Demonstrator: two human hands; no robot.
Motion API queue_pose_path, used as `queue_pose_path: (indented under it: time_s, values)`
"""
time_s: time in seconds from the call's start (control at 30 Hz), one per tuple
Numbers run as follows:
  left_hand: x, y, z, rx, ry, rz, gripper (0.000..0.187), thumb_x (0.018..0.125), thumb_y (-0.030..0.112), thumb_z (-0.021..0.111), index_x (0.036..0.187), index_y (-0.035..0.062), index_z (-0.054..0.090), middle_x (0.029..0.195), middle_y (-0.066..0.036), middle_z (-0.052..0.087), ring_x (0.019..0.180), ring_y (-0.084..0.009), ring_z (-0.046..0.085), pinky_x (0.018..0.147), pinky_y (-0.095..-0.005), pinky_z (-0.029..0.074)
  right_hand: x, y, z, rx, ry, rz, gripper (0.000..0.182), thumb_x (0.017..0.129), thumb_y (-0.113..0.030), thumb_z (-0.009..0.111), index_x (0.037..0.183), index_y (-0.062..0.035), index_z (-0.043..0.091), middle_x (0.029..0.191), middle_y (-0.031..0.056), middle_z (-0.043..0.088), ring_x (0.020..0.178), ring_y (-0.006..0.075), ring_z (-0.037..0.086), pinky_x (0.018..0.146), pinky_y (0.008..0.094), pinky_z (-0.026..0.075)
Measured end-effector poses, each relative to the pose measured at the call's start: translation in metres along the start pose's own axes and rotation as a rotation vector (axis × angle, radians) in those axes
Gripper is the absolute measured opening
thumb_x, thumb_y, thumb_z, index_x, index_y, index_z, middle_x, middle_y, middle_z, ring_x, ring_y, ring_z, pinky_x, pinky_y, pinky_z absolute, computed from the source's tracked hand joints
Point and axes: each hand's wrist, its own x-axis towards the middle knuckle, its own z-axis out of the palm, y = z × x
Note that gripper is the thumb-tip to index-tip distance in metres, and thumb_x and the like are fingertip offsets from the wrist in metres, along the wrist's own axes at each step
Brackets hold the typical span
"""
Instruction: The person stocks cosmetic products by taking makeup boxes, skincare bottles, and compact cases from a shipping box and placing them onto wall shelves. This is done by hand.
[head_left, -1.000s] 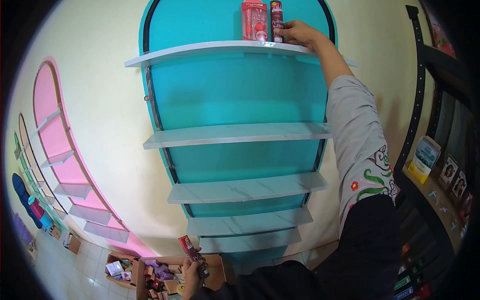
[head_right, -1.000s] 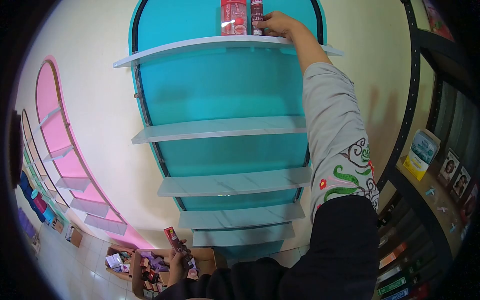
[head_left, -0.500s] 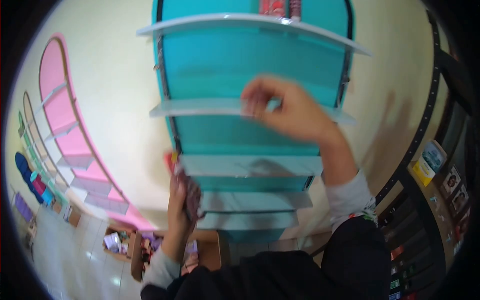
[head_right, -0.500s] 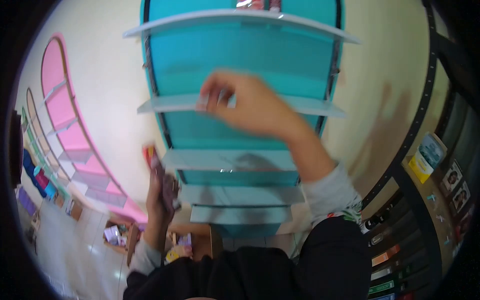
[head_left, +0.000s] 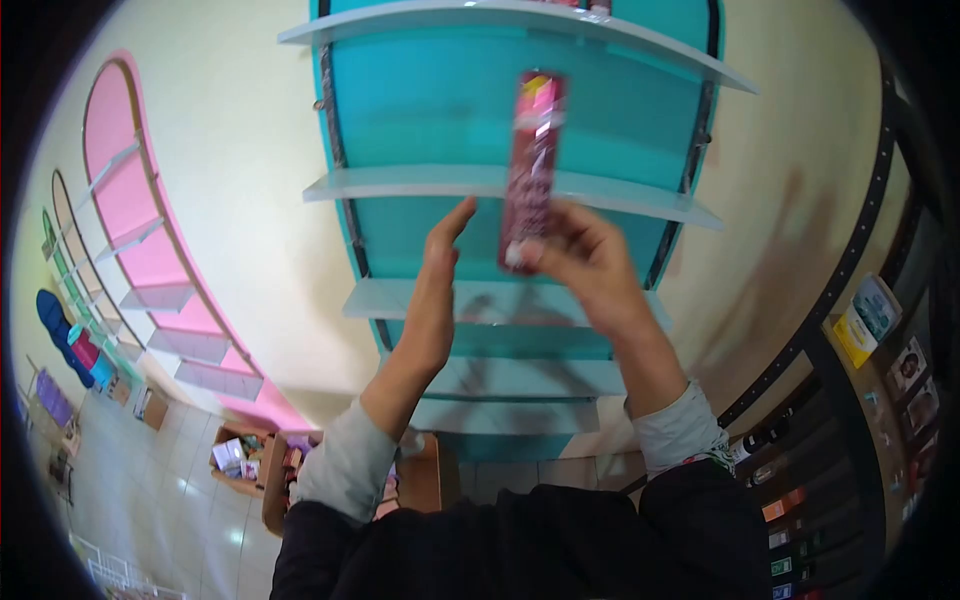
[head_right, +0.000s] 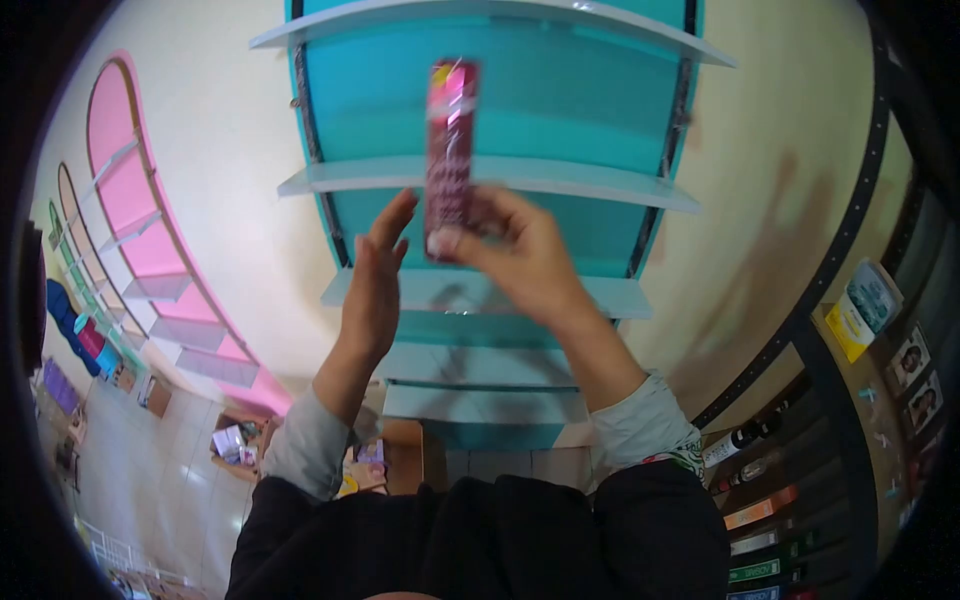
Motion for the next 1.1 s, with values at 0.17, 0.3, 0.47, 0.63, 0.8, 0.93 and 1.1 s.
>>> queue_pose_path:
  time_s: [0.17,0.3,0.47,0.63,0.8,0.93,1.1]
  values:
    - [-0.044,-0.006,-0.005,0.059,0.096,-0.017,0.069,0.087,0.058,0.033,0.133,0.0069,0.030,0.135,-0.011,0.035,0.127,-0.0227,0.031,0.102,-0.0398,0.023,0.073,-0.098,-0.089,-0.736,0.445,-0.549,0.041,0.074,-0.021,0.071,0.107,0.0004,0.059,0.094,0.0096,0.064,0.087,0.0171,0.061,0.080,0.0308,0.048]
    - [-0.066,-0.016,-0.002,0.070,0.141,-0.082,0.066,0.087,0.057,0.033,0.131,0.0076,0.031,0.132,-0.012,0.037,0.124,-0.0239,0.034,0.100,-0.0395,0.026,0.153,-0.157,-0.145,-1.210,0.537,-0.431,0.045,0.075,-0.027,0.069,0.106,0.0043,0.058,0.090,0.0116,0.065,0.086,0.0157,0.061,0.078,0.0264,0.044]
    - [-0.075,-0.028,-0.008,0.084,0.210,-0.129,0.067,0.087,0.058,0.034,0.130,0.0075,0.031,0.130,-0.013,0.037,0.122,-0.0250,0.035,0.098,-0.0398,0.027,0.227,-0.147,-0.204,-1.275,0.344,-0.090,0.047,0.071,-0.028,0.073,0.101,0.0056,0.061,0.085,0.0106,0.064,0.075,0.0163,0.060,0.075,0.0268,0.046]
    - [-0.081,-0.033,-0.021,0.084,0.267,-0.118,0.052,0.092,0.042,0.034,0.130,0.0068,0.031,0.130,-0.013,0.038,0.122,-0.0242,0.036,0.099,-0.0394,0.028,0.241,-0.141,-0.209,-1.179,0.180,0.037,0.048,0.071,-0.028,0.074,0.103,0.0058,0.061,0.085,0.0098,0.064,0.075,0.0164,0.058,0.073,0.0265,0.045]
    - [-0.083,-0.036,-0.025,0.081,0.280,-0.133,0.054,0.092,0.045,0.034,0.130,0.0071,0.031,0.130,-0.013,0.038,0.122,-0.0247,0.036,0.099,-0.0399,0.028,0.241,-0.140,-0.205,-1.195,0.151,0.074,0.048,0.072,-0.027,0.073,0.105,0.0057,0.061,0.088,0.0116,0.064,0.077,0.0179,0.059,0.074,0.0275,0.045]
    - [-0.083,-0.035,-0.026,0.088,0.275,-0.133,0.055,0.091,0.046,0.033,0.130,0.0073,0.031,0.130,-0.013,0.037,0.122,-0.0250,0.036,0.099,-0.0404,0.028,0.244,-0.138,-0.207,-1.192,0.142,0.072,0.049,0.072,-0.028,0.072,0.105,0.0057,0.060,0.092,0.0141,0.064,0.080,0.0201,0.061,0.075,0.0286,0.045]
    - [-0.086,-0.037,-0.027,0.076,0.285,-0.169,0.065,0.087,0.056,0.035,0.130,0.0076,0.031,0.130,-0.013,0.037,0.122,-0.0250,0.035,0.098,-0.0391,0.027,0.242,-0.137,-0.202,-1.251,0.167,0.052,0.051,0.072,-0.029,0.072,0.107,0.0066,0.060,0.097,0.0170,0.063,0.084,0.0223,0.061,0.078,0.0304,0.045]
